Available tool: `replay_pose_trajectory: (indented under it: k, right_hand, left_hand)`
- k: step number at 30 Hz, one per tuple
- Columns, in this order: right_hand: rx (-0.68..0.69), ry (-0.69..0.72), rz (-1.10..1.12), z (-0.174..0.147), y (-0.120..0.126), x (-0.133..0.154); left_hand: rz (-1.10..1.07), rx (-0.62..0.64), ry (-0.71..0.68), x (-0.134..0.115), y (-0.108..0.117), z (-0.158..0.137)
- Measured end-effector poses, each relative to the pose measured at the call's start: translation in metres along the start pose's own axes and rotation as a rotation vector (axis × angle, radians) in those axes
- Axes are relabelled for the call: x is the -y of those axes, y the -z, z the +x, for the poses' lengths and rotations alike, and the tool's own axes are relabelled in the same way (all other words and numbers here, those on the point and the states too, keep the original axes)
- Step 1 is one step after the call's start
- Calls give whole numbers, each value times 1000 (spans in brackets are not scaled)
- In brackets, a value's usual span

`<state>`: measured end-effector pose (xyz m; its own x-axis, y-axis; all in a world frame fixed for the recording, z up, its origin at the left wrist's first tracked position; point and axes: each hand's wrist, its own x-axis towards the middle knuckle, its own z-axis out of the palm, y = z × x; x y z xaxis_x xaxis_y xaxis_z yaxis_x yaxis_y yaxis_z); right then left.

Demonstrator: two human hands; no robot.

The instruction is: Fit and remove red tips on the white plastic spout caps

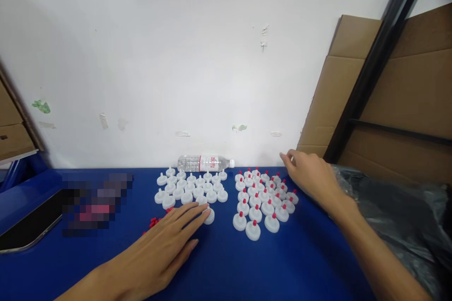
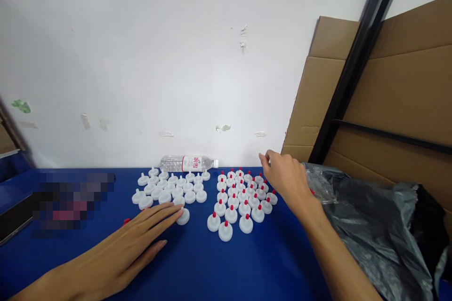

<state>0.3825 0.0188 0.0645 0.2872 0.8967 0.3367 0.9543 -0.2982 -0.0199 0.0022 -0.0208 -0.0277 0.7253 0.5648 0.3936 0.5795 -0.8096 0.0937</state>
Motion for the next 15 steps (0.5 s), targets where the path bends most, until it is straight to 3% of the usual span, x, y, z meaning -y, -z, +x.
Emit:
replay_pose_trajectory:
  k: [6,9,11,13,15]
  right_hand:
    - [-71,261,164,-23,10,39]
    - [-32,482,268,-46,9,62]
    - [-14,705,355,-64,3,78]
    - [-8,865,402,-81,-5,91]
    - [9,932,388,-95,-13,101]
  left_hand:
    - [-84,88,-59,-2,17,10]
    - [-50,-3,6,10,22,19]
    - [27,-57,81,21,24,23]
    - [110,-50,132,29,24,26]
    - [175,-13,163,31,23,26]
